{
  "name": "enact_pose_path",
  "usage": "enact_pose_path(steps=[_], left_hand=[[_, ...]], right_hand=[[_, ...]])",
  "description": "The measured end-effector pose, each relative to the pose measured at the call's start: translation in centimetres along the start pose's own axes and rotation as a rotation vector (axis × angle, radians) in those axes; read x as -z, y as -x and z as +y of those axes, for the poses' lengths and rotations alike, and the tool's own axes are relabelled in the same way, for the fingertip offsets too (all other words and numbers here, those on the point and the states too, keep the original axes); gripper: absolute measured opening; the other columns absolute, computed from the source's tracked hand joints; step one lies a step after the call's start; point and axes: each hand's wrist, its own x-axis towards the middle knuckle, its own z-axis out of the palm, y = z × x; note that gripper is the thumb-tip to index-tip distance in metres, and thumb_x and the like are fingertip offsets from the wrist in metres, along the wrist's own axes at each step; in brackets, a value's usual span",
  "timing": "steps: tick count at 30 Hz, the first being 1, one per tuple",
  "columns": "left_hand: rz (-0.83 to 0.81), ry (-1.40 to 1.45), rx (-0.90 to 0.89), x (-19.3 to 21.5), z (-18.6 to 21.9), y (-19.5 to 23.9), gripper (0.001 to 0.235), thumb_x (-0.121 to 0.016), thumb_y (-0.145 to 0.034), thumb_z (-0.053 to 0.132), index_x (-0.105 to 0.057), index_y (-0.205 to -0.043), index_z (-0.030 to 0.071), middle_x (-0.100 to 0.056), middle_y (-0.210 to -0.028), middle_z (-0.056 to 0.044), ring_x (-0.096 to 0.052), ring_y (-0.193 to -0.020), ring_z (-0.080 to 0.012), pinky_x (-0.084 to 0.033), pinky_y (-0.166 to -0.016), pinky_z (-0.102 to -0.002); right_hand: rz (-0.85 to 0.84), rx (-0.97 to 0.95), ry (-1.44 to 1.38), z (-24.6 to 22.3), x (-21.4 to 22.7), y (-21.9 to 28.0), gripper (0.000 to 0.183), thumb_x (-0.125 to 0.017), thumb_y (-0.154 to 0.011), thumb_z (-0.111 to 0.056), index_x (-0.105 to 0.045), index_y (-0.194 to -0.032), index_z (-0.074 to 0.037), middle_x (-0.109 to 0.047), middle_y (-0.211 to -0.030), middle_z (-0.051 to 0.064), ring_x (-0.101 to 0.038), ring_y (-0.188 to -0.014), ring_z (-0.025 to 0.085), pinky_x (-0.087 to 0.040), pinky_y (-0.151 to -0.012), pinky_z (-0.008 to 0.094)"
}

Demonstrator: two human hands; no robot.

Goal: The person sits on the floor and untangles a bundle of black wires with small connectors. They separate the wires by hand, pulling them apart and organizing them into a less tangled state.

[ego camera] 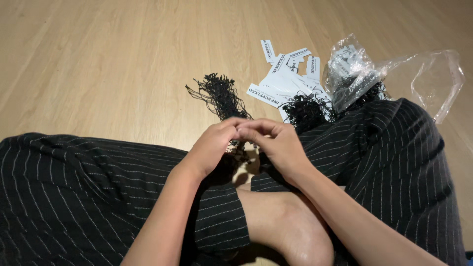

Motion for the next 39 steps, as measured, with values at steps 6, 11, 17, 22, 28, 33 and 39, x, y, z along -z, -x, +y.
enact_pose_path(steps=[6,11,17,22,28,33,39], left_hand=[[-0.083,0.157,0.026,0.1,-1.4,-0.3,0.033,-0.056,-0.105,0.036,-0.071,-0.094,0.008,-0.057,-0.075,-0.004,-0.071,-0.069,-0.0234,-0.057,-0.078,-0.035],[0.189,0.371,0.038,0.9,-2.7,-1.1,0.034,-0.063,-0.103,0.037,-0.076,-0.095,0.006,-0.057,-0.079,-0.007,-0.067,-0.064,-0.0233,-0.052,-0.061,-0.032],[0.391,0.458,0.172,3.2,-1.1,-2.5,0.02,-0.062,-0.1,0.035,-0.07,-0.093,0.017,-0.052,-0.096,0.003,-0.07,-0.09,-0.0182,-0.041,-0.078,-0.028],[0.42,0.74,0.255,5.9,-1.8,-8.1,0.02,-0.069,-0.091,0.031,-0.061,-0.077,0.02,-0.053,-0.081,0.006,-0.079,-0.087,-0.0223,-0.047,-0.064,-0.026],[0.451,0.701,0.374,6.8,-3.7,-15.2,0.025,-0.052,-0.103,0.044,-0.068,-0.094,0.026,-0.054,-0.077,0.011,-0.081,-0.081,-0.0201,-0.057,-0.061,-0.03],[0.396,0.579,0.502,6.5,-4.1,-18.9,0.034,-0.038,-0.109,0.046,-0.063,-0.1,0.026,-0.068,-0.085,0.014,-0.084,-0.099,-0.0215,-0.063,-0.068,-0.028],[0.538,0.383,0.566,4.8,-2.9,-20.0,0.034,-0.045,-0.112,0.037,-0.067,-0.092,0.019,-0.079,-0.082,0.005,-0.075,-0.06,-0.0158,-0.052,-0.044,-0.025]], right_hand=[[0.164,0.002,0.038,-0.5,1.8,-1.7,0.025,-0.087,-0.087,-0.039,-0.084,-0.103,-0.02,-0.079,-0.083,-0.002,-0.058,-0.073,0.006,-0.047,-0.067,0.018],[0.292,-0.105,-0.205,2.1,2.5,-2.3,0.027,-0.081,-0.093,-0.02,-0.078,-0.115,-0.006,-0.077,-0.091,0.007,-0.059,-0.07,0.009,-0.054,-0.064,0.02],[0.358,-0.226,-0.541,4.2,4.8,-4.1,0.028,-0.076,-0.097,-0.013,-0.068,-0.122,-0.002,-0.074,-0.099,0.01,-0.067,-0.076,0.012,-0.06,-0.072,0.02],[0.308,-0.351,-0.548,3.2,3.9,-3.8,0.036,-0.076,-0.095,-0.006,-0.067,-0.128,0.001,-0.073,-0.1,0.008,-0.073,-0.085,0.013,-0.064,-0.083,0.022],[0.249,-0.368,-0.221,2.3,1.5,-3.7,0.033,-0.08,-0.087,-0.004,-0.074,-0.118,0.005,-0.075,-0.087,0.017,-0.077,-0.075,0.02,-0.067,-0.081,0.032],[0.187,0.057,0.466,4.1,-0.6,-4.2,0.013,-0.084,-0.083,-0.014,-0.086,-0.094,-0.021,-0.082,-0.078,0.002,-0.078,-0.071,0.017,-0.062,-0.065,0.028],[0.118,0.19,0.611,4.6,-1.5,-4.5,0.019,-0.082,-0.087,-0.022,-0.083,-0.103,-0.012,-0.08,-0.096,0.006,-0.077,-0.09,0.024,-0.057,-0.081,0.035]])
